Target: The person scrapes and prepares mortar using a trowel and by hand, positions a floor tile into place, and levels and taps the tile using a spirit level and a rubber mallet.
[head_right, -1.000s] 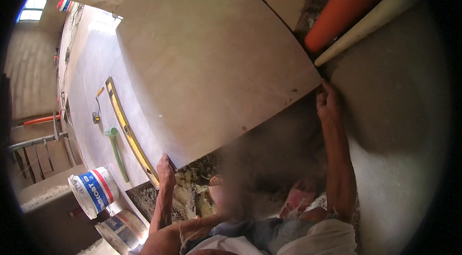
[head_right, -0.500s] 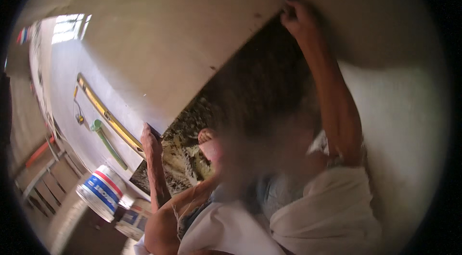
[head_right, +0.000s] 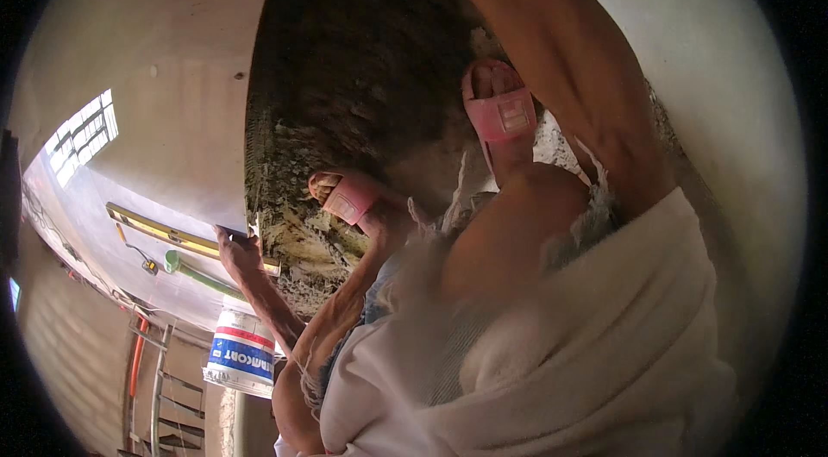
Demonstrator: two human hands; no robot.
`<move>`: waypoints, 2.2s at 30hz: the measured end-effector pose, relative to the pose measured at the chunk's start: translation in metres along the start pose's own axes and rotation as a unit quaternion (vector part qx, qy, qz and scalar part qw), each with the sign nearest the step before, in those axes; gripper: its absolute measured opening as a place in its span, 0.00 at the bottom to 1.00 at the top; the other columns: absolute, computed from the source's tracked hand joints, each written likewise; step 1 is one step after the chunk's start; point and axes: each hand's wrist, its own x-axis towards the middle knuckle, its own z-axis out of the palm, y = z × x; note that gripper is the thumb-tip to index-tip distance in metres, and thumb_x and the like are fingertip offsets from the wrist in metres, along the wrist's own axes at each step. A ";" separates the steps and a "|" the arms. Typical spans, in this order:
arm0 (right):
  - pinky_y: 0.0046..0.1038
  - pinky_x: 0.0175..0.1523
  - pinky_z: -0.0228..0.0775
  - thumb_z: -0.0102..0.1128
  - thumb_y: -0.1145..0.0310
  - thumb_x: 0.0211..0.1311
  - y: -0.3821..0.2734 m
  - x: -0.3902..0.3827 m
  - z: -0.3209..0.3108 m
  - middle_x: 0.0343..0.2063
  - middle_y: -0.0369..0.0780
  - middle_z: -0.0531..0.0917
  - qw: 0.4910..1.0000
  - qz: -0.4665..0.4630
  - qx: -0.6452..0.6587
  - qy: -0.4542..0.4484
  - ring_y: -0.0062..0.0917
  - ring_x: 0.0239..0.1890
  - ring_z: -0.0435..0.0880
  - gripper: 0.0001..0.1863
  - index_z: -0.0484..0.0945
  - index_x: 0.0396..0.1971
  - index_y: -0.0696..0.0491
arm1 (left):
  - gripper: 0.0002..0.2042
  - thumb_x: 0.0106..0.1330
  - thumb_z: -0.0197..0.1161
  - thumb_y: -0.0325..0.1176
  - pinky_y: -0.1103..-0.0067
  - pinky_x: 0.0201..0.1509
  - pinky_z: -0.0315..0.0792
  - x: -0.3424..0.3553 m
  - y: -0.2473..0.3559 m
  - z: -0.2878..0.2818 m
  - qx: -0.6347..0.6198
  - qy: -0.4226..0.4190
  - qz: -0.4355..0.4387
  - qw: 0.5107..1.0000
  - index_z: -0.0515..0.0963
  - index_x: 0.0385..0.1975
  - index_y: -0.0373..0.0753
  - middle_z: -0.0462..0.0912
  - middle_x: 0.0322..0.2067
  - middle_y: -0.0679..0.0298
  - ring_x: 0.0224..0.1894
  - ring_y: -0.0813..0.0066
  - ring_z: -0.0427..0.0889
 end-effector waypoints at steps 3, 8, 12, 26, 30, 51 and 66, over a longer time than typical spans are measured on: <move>0.28 0.33 0.60 0.55 0.82 0.57 0.002 -0.013 0.014 0.25 0.38 0.67 1.000 -0.011 -0.002 0.006 0.24 0.25 0.66 0.08 0.66 0.31 0.55 | 0.27 0.70 0.50 0.51 0.74 0.28 0.64 -0.002 0.005 -0.009 -0.008 -0.001 0.010 1.000 0.67 0.57 0.34 0.75 0.44 0.59 0.36 0.70 0.72; 0.28 0.32 0.60 0.54 0.83 0.57 0.003 -0.034 0.013 0.25 0.38 0.67 1.000 -0.017 -0.011 0.020 0.25 0.24 0.66 0.08 0.65 0.31 0.56 | 0.22 0.70 0.53 0.49 0.77 0.24 0.65 -0.005 0.009 0.003 -0.030 -0.007 -0.007 0.999 0.69 0.50 0.35 0.76 0.35 0.61 0.27 0.72 0.73; 0.28 0.32 0.60 0.54 0.82 0.57 0.007 -0.040 0.011 0.26 0.39 0.67 1.000 -0.011 -0.008 0.024 0.25 0.25 0.66 0.08 0.65 0.31 0.56 | 0.19 0.70 0.53 0.47 0.77 0.22 0.67 -0.006 0.011 0.001 -0.052 -0.008 0.004 0.999 0.70 0.48 0.37 0.77 0.31 0.62 0.24 0.71 0.74; 0.28 0.34 0.61 0.54 0.82 0.57 0.022 -0.042 -0.047 0.28 0.39 0.67 0.997 0.015 0.018 0.079 0.25 0.27 0.66 0.08 0.66 0.33 0.56 | 0.22 0.69 0.54 0.47 0.76 0.25 0.66 -0.001 0.014 -0.018 -0.048 -0.058 -0.005 0.997 0.68 0.55 0.37 0.78 0.41 0.59 0.32 0.69 0.75; 0.28 0.35 0.61 0.54 0.82 0.57 0.027 -0.042 -0.063 0.28 0.39 0.67 0.995 0.022 0.028 0.092 0.25 0.28 0.66 0.08 0.66 0.34 0.56 | 0.22 0.70 0.54 0.46 0.76 0.24 0.65 -0.005 0.016 -0.019 -0.051 -0.067 -0.006 0.996 0.66 0.55 0.37 0.77 0.39 0.58 0.28 0.68 0.74; 0.28 0.38 0.62 0.54 0.80 0.58 0.017 -0.050 -0.091 0.31 0.39 0.68 0.991 0.017 0.069 0.111 0.25 0.31 0.67 0.08 0.68 0.36 0.57 | 0.18 0.70 0.54 0.46 0.75 0.20 0.69 -0.012 0.029 -0.031 -0.043 -0.038 -0.014 0.998 0.71 0.51 0.41 0.81 0.35 0.61 0.23 0.70 0.76; 0.28 0.40 0.63 0.53 0.80 0.59 0.001 -0.059 -0.040 0.33 0.40 0.68 0.998 -0.002 0.044 0.049 0.25 0.33 0.67 0.08 0.68 0.38 0.57 | 0.19 0.71 0.52 0.46 0.78 0.22 0.68 -0.015 0.030 -0.030 -0.060 -0.034 -0.004 0.998 0.70 0.53 0.40 0.80 0.37 0.61 0.24 0.73 0.76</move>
